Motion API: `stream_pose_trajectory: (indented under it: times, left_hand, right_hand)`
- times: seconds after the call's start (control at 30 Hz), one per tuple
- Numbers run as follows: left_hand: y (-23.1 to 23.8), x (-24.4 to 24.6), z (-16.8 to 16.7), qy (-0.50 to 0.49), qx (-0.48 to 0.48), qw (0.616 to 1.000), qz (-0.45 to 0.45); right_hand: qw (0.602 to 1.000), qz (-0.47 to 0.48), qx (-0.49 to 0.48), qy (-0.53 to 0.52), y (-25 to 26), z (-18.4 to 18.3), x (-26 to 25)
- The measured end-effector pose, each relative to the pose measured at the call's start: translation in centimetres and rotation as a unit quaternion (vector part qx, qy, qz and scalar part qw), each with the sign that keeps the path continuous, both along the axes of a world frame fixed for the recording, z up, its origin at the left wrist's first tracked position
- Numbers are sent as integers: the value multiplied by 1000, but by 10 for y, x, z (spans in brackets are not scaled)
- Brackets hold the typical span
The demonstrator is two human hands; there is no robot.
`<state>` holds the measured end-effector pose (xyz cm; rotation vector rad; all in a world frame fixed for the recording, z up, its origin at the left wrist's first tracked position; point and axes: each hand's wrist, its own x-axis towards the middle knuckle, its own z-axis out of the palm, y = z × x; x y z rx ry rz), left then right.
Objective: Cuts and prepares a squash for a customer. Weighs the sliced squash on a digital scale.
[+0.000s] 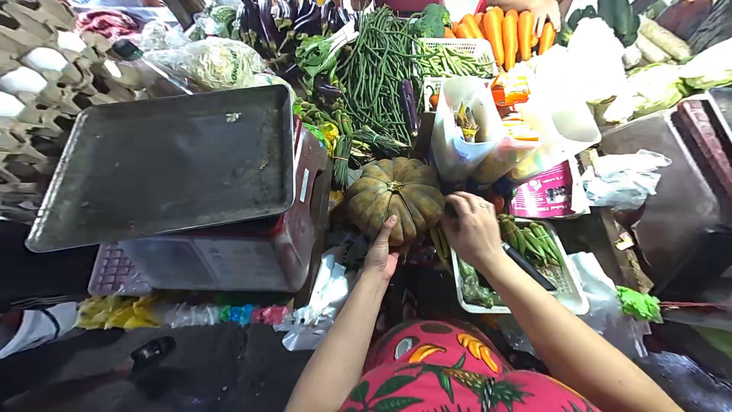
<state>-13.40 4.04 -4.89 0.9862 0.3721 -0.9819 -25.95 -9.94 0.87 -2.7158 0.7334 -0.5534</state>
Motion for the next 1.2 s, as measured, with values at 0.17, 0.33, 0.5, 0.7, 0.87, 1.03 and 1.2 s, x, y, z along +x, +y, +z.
stream_pose_trajectory:
  times: [0.17,0.33,0.5,0.7,0.87,1.03,1.2]
  left_hand:
    - [0,0,-4,21,-33,999,-1]
    - [-1,0,-17,-22,-56,998,-17]
    - [17,-11,-53,-164,-27,982,-88]
    - [66,-29,-98,-202,-101,936,-271]
    - [88,-19,-81,-279,-179,872,-360]
    - [100,-10,-61,-305,-150,874,-348]
    - [90,0,-37,-352,-211,837,-362]
  right_hand:
    - [972,164,74,150,-12,-5,96]
    - [961,194,84,178,-26,-8,117]
    - [957,191,101,193,-34,-3,126]
    - [962,176,85,192,-31,-6,124]
    - [972,167,110,121,-27,-9,117]
    - [964,175,195,-40,8,12,57]
    - [891,216,400,-14,57,23,-24]
